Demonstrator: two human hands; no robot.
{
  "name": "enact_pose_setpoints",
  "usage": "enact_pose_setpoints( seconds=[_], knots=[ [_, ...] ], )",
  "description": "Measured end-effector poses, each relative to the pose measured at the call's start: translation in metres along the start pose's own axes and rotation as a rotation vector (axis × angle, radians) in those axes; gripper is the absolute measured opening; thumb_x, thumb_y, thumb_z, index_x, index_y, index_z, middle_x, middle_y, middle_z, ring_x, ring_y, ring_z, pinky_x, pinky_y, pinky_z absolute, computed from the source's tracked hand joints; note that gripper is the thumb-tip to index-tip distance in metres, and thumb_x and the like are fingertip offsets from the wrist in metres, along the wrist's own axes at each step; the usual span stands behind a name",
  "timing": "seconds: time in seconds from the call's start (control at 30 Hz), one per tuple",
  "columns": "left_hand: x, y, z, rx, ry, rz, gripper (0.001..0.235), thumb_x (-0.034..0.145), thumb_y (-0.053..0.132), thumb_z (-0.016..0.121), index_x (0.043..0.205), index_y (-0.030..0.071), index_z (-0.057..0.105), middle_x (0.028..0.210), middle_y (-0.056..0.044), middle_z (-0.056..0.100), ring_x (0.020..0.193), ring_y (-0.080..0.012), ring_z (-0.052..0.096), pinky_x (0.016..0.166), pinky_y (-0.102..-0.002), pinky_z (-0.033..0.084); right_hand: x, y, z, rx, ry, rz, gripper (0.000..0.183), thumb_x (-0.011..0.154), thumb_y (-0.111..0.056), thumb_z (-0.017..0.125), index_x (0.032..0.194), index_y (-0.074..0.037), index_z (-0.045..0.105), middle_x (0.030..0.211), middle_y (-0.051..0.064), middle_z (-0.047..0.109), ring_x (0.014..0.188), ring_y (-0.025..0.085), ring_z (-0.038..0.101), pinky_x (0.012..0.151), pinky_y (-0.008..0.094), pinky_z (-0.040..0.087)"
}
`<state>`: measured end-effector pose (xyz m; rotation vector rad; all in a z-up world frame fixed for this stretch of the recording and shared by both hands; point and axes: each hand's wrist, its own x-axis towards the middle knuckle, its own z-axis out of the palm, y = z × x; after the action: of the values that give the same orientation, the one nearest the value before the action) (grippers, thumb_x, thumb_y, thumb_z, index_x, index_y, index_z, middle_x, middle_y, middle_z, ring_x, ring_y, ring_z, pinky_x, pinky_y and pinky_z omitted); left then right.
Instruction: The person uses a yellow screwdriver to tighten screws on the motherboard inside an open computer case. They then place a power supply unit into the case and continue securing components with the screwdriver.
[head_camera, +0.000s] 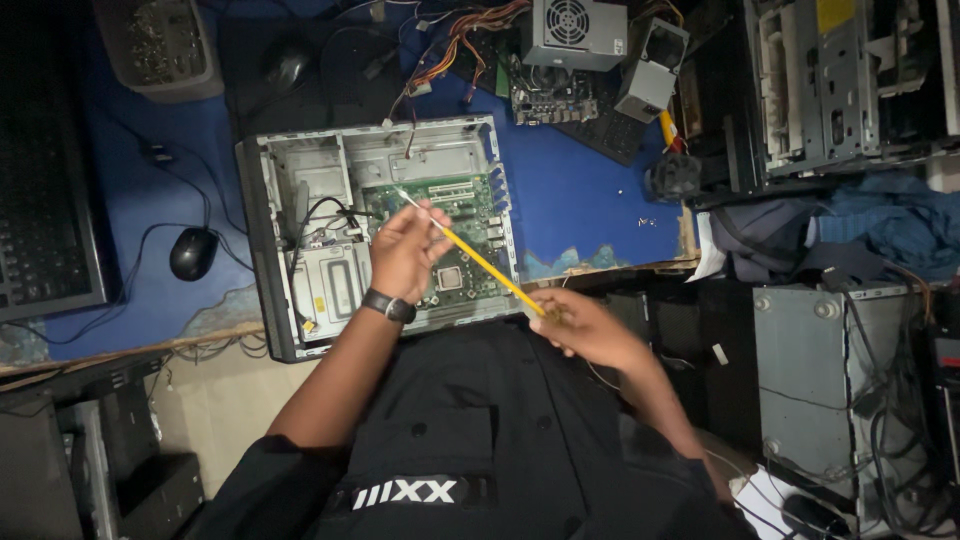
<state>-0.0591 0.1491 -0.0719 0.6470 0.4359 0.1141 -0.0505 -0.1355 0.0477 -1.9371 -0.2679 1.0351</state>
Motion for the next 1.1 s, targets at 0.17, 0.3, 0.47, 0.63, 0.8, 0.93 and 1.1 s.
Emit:
enact_pose_setpoints(
  seconds=[0.17,0.3,0.47,0.63,0.8,0.93,1.1],
  knots=[
    [0.018,0.002,-0.015,-0.127,0.098,-0.044,0.019,0.103,0.016,0.062,0.12,0.007,0.065,0.11,-0.006,0.071,0.102,-0.0167,0.071,0.088,-0.032,0.062,-0.032,-0.019,-0.019,-0.165,0.277,-0.362,0.045,0.091,-0.012,0.076,0.133,-0.003,0.063,0.116,0.009,0.074,0.106,0.023,0.07,0.092,0.035,0.056],
    [0.028,-0.014,-0.017,-0.221,0.101,-0.139,0.021,0.102,0.016,0.061,0.12,0.006,0.067,0.112,-0.006,0.072,0.104,-0.0151,0.07,0.092,-0.029,0.061,-0.04,-0.045,-0.022,-0.351,0.568,-0.529,0.033,0.091,-0.003,0.08,0.122,-0.006,0.068,0.115,0.013,0.077,0.106,0.021,0.076,0.094,0.034,0.059],
    [0.008,-0.04,-0.001,-0.131,0.142,-0.374,0.023,0.1,0.024,0.067,0.113,0.007,0.059,0.1,-0.004,0.058,0.09,-0.0187,0.062,0.085,-0.037,0.061,-0.031,-0.085,-0.03,-0.272,0.621,-0.751,0.032,0.093,0.003,0.078,0.121,-0.002,0.061,0.117,0.014,0.074,0.113,0.019,0.074,0.098,0.031,0.061],
    [0.009,-0.034,0.005,0.111,0.283,-0.527,0.028,0.092,0.035,0.07,0.108,0.015,0.059,0.101,-0.002,0.048,0.086,-0.0185,0.055,0.077,-0.041,0.058,-0.017,-0.119,-0.038,-0.361,0.544,-0.743,0.033,0.091,-0.001,0.079,0.12,0.0,0.062,0.117,0.016,0.074,0.11,0.023,0.074,0.094,0.032,0.06],
    [0.018,-0.023,0.029,0.962,0.047,0.385,0.035,0.092,0.022,0.075,0.118,0.009,0.054,0.116,-0.008,0.051,0.102,-0.0271,0.058,0.088,-0.042,0.054,0.001,-0.144,-0.047,-0.524,0.516,-0.785,0.032,0.093,-0.006,0.08,0.12,-0.001,0.064,0.116,0.016,0.074,0.106,0.028,0.076,0.091,0.034,0.06],
    [0.024,0.004,0.054,1.275,-0.302,0.813,0.048,0.087,0.014,0.074,0.133,0.009,0.061,0.128,-0.019,0.059,0.118,-0.0368,0.06,0.098,-0.043,0.05,0.022,-0.151,-0.052,-0.63,0.507,-0.775,0.036,0.094,-0.012,0.081,0.125,-0.003,0.064,0.114,0.016,0.074,0.103,0.033,0.075,0.088,0.038,0.059],
    [0.051,0.019,0.084,1.293,-0.567,0.539,0.022,0.096,0.016,0.07,0.117,0.008,0.072,0.113,-0.014,0.071,0.103,-0.0337,0.068,0.087,-0.042,0.054,0.043,-0.148,-0.058,-0.676,0.477,-0.749,0.047,0.095,-0.015,0.079,0.136,-0.006,0.06,0.116,0.018,0.073,0.101,0.036,0.072,0.084,0.041,0.058]
  ],
)
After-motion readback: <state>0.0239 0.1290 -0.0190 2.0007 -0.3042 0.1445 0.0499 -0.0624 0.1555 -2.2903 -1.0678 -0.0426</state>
